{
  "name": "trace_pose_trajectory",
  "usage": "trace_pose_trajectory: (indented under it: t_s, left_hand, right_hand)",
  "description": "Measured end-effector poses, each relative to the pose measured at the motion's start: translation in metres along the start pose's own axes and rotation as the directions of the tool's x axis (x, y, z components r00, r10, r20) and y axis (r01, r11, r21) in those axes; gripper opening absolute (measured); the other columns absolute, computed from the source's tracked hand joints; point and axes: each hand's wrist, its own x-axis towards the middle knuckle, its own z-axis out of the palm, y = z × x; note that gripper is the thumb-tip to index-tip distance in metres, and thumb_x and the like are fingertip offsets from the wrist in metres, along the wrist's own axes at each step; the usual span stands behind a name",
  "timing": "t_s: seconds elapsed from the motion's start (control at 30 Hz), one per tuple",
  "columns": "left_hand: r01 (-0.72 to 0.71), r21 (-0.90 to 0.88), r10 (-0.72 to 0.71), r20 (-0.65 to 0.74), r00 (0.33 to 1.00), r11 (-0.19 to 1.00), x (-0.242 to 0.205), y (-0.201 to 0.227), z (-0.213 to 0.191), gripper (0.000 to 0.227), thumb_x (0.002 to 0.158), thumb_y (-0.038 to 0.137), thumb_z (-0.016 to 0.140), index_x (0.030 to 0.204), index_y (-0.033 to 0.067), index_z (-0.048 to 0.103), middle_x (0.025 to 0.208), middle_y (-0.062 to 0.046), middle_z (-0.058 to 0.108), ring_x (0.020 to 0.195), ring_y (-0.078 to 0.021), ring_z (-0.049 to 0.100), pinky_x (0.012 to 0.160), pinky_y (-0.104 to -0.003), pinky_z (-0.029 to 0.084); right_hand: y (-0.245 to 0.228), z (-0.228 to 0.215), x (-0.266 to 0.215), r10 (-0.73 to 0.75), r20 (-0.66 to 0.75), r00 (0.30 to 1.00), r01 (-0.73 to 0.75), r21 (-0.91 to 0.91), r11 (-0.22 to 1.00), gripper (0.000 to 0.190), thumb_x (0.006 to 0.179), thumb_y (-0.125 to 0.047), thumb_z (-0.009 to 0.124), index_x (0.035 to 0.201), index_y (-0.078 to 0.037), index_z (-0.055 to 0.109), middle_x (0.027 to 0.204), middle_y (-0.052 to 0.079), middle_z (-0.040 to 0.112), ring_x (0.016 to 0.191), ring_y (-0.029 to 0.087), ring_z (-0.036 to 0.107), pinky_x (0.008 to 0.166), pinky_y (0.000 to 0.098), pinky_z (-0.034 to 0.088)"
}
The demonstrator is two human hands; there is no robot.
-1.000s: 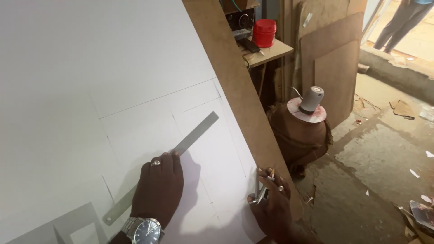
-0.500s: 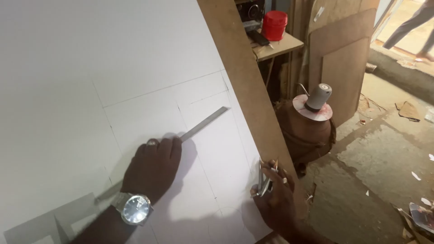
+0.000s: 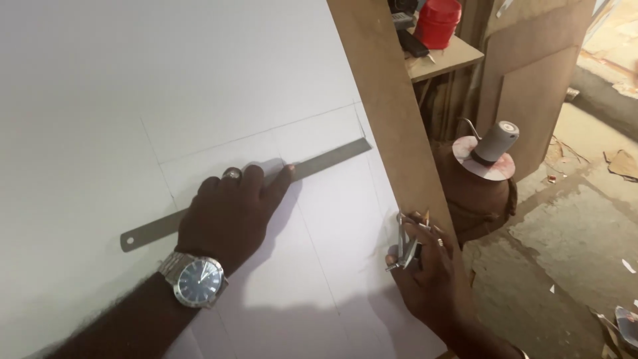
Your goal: Using a ruler and compass to mark measurements and draw lines on a large sheet of paper.
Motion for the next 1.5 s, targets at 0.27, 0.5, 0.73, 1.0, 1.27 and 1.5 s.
trace_pose_trajectory:
  t_s: [0.27, 0.5, 0.73, 1.0, 1.27, 1.5]
  left_hand:
    - [-0.013, -0.254, 0.021, 0.027, 0.999, 0.967, 0.012, -0.006, 0.01, 0.046, 0.093, 0.013, 0.057, 0.139, 0.0157, 0.06, 0.087, -0.008, 0.06, 0.063, -0.0172, 0.062, 0.048, -0.032, 0.054]
    - [0.068, -0.416, -0.027, 0.103, 0.994, 0.907, 0.026, -0.018, 0.0, 0.04, 0.093, 0.017, 0.058, 0.133, 0.0175, 0.065, 0.09, -0.009, 0.059, 0.07, -0.0227, 0.065, 0.052, -0.037, 0.057]
    - [0.13, -0.489, -0.026, 0.213, 0.977, 0.863, 0.039, -0.027, 0.004, 0.038, 0.091, 0.018, 0.058, 0.128, 0.017, 0.066, 0.092, -0.01, 0.058, 0.075, -0.0267, 0.066, 0.057, -0.041, 0.059]
    - [0.078, -0.477, 0.026, 0.208, 0.978, 0.876, 0.032, -0.026, 0.034, 0.041, 0.095, 0.02, 0.059, 0.135, 0.0156, 0.064, 0.096, -0.011, 0.056, 0.077, -0.0254, 0.068, 0.064, -0.041, 0.062]
    - [0.047, -0.477, 0.076, 0.236, 0.969, 0.878, 0.031, -0.027, 0.051, 0.045, 0.093, 0.02, 0.06, 0.137, 0.0162, 0.063, 0.097, -0.012, 0.054, 0.081, -0.0276, 0.07, 0.067, -0.043, 0.063]
    - [0.069, -0.468, 0.102, 0.329, 0.939, 0.881, 0.035, -0.025, 0.055, 0.046, 0.097, 0.024, 0.058, 0.142, 0.0192, 0.06, 0.099, -0.011, 0.051, 0.081, -0.027, 0.07, 0.074, -0.045, 0.064]
  right_hand:
    - [0.02, 0.026, -0.007, -0.06, -0.037, 0.998, 0.056, -0.093, 0.994, 0.054, 0.08, -0.014, 0.074, 0.129, -0.005, 0.053, 0.133, 0.015, 0.067, 0.138, 0.03, 0.055, 0.118, 0.0498, 0.033]
    - [0.029, 0.042, -0.011, -0.043, -0.094, 0.995, 0.032, -0.12, 0.992, 0.044, 0.081, -0.015, 0.075, 0.12, -0.005, 0.056, 0.129, 0.015, 0.069, 0.136, 0.03, 0.058, 0.119, 0.0469, 0.035]
    - [0.037, 0.054, -0.008, -0.024, -0.132, 0.991, 0.012, -0.084, 0.996, 0.048, 0.075, -0.02, 0.078, 0.116, -0.006, 0.06, 0.126, 0.014, 0.07, 0.134, 0.035, 0.058, 0.116, 0.049, 0.039]
    - [0.043, 0.066, -0.005, -0.095, -0.222, 0.97, 0.09, -0.036, 0.995, 0.045, 0.084, -0.02, 0.077, 0.123, -0.009, 0.057, 0.128, 0.012, 0.07, 0.137, 0.029, 0.059, 0.119, 0.0461, 0.043]
    - [0.061, 0.075, -0.027, -0.068, -0.194, 0.979, 0.068, -0.009, 0.998, 0.042, 0.09, -0.023, 0.073, 0.126, -0.01, 0.057, 0.13, 0.009, 0.068, 0.137, 0.027, 0.057, 0.118, 0.0452, 0.046]
    - [0.087, 0.087, -0.055, 0.287, -0.12, 0.95, -0.19, 0.508, 0.84, 0.028, 0.105, -0.023, 0.055, 0.13, -0.009, 0.056, 0.148, 0.016, 0.056, 0.135, 0.023, 0.062, 0.096, 0.0374, 0.059]
